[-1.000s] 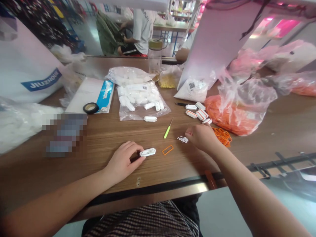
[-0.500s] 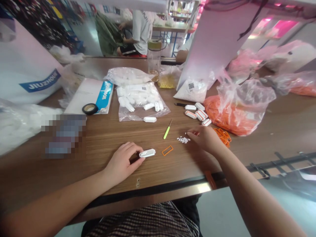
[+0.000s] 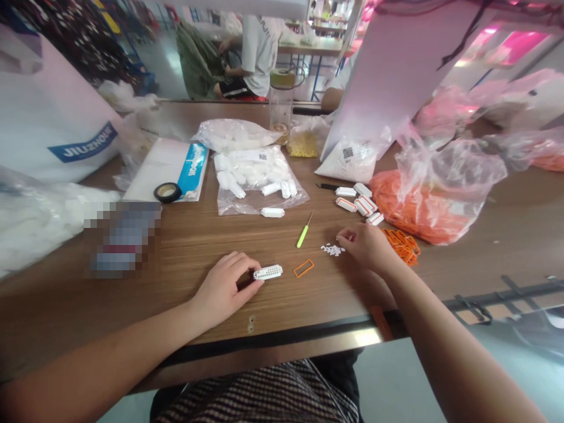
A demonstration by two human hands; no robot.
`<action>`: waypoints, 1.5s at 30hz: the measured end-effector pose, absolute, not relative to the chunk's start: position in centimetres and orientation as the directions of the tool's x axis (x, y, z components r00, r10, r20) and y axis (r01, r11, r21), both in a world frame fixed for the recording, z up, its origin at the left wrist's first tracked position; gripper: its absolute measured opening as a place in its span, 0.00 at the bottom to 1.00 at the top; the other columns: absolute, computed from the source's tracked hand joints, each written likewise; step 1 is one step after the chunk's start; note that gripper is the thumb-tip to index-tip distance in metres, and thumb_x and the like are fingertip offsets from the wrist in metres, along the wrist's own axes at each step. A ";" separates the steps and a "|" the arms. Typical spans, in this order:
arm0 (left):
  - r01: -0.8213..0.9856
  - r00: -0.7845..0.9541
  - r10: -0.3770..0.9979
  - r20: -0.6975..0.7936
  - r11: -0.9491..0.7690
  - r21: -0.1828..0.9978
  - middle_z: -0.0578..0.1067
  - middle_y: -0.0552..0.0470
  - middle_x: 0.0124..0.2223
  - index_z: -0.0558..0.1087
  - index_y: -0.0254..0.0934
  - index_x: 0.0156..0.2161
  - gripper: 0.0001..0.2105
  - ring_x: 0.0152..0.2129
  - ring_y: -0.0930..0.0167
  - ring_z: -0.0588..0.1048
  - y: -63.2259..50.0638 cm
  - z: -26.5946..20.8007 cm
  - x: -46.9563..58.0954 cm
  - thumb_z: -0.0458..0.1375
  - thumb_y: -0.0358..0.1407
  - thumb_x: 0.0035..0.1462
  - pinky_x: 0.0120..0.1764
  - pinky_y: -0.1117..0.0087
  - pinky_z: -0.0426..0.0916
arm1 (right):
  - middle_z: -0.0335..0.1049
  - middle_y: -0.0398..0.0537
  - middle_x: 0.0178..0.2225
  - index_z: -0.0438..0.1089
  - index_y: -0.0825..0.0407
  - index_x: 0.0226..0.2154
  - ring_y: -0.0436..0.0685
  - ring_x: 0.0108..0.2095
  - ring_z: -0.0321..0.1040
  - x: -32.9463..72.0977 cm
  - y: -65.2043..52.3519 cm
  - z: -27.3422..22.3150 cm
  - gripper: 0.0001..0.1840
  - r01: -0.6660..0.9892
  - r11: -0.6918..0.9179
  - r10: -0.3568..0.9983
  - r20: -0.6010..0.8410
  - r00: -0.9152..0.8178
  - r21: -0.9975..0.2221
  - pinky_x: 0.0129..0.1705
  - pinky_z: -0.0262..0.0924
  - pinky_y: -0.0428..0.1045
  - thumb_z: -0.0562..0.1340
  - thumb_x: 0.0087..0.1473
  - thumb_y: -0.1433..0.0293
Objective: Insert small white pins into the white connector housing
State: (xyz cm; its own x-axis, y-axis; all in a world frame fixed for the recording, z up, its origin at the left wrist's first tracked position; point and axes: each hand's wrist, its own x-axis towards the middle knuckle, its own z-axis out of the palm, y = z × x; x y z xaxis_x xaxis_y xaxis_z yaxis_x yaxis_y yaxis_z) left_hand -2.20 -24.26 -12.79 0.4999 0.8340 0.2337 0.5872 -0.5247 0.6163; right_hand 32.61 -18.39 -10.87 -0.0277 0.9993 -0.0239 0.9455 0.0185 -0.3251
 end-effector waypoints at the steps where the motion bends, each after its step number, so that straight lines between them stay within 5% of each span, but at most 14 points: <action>1: 0.587 0.499 0.835 0.231 -0.522 0.618 0.74 0.52 0.38 0.69 0.39 0.39 0.03 0.36 0.66 0.70 -24.3 -12.8 -2.2 0.59 0.33 0.60 0.41 0.61 0.64 | 0.74 0.44 0.23 0.77 0.49 0.25 0.55 0.25 0.69 32.3 -18.5 -10.6 0.12 0.938 0.006 1.000 -0.023 -0.015 -0.348 0.28 0.57 0.49 0.62 0.50 0.61; 4: 0.591 0.494 0.840 0.224 -0.513 0.622 0.74 0.52 0.37 0.70 0.39 0.39 0.04 0.36 0.65 0.70 -24.3 -12.8 -2.2 0.60 0.32 0.59 0.41 0.61 0.64 | 0.75 0.44 0.25 0.75 0.50 0.27 0.54 0.26 0.69 29.9 -19.7 -9.2 0.11 0.881 0.061 0.998 0.045 -0.045 -0.469 0.31 0.58 0.49 0.62 0.52 0.62; 8: 0.593 0.492 0.843 0.218 -0.508 0.625 0.74 0.53 0.37 0.70 0.39 0.39 0.04 0.36 0.65 0.70 -24.4 -12.8 -2.3 0.60 0.32 0.59 0.41 0.61 0.64 | 0.74 0.44 0.30 0.71 0.50 0.29 0.53 0.32 0.68 24.0 -22.1 -7.8 0.09 0.700 0.342 0.928 0.108 -0.357 -0.627 0.38 0.58 0.49 0.60 0.59 0.65; 12: 0.586 0.498 0.839 0.220 -0.512 0.628 0.74 0.53 0.37 0.69 0.39 0.38 0.03 0.36 0.66 0.70 -24.3 -12.7 -2.2 0.60 0.33 0.60 0.41 0.61 0.64 | 0.70 0.42 0.29 0.70 0.51 0.32 0.51 0.30 0.64 19.8 -23.2 -8.5 0.07 0.619 0.551 0.803 0.154 -0.576 -0.560 0.43 0.53 0.51 0.59 0.61 0.70; 26: 0.596 0.501 0.838 0.213 -0.514 0.617 0.74 0.52 0.38 0.69 0.39 0.39 0.03 0.36 0.65 0.70 -24.3 -12.9 -2.2 0.58 0.35 0.62 0.42 0.60 0.64 | 0.70 0.47 0.29 0.73 0.54 0.31 0.54 0.31 0.63 19.1 -23.3 -8.9 0.13 0.596 0.755 0.655 0.276 -0.703 -0.274 0.43 0.51 0.54 0.55 0.64 0.72; 31: 0.586 0.502 0.838 0.213 -0.511 0.629 0.74 0.52 0.38 0.69 0.39 0.39 0.03 0.37 0.65 0.71 -24.3 -12.6 -2.1 0.59 0.34 0.62 0.42 0.60 0.64 | 0.71 0.47 0.29 0.75 0.54 0.39 0.55 0.33 0.63 19.7 -23.6 -9.1 0.11 0.591 0.755 0.655 0.332 -0.678 -0.283 0.44 0.52 0.55 0.57 0.62 0.73; 45: 0.584 0.507 0.833 0.223 -0.522 0.621 0.74 0.52 0.37 0.69 0.39 0.39 0.02 0.36 0.65 0.70 -24.3 -12.7 -2.1 0.58 0.34 0.62 0.42 0.60 0.64 | 0.73 0.45 0.29 0.75 0.51 0.34 0.54 0.32 0.64 19.4 -23.1 -8.9 0.12 0.614 0.738 0.674 0.287 -0.681 -0.278 0.46 0.51 0.54 0.57 0.64 0.71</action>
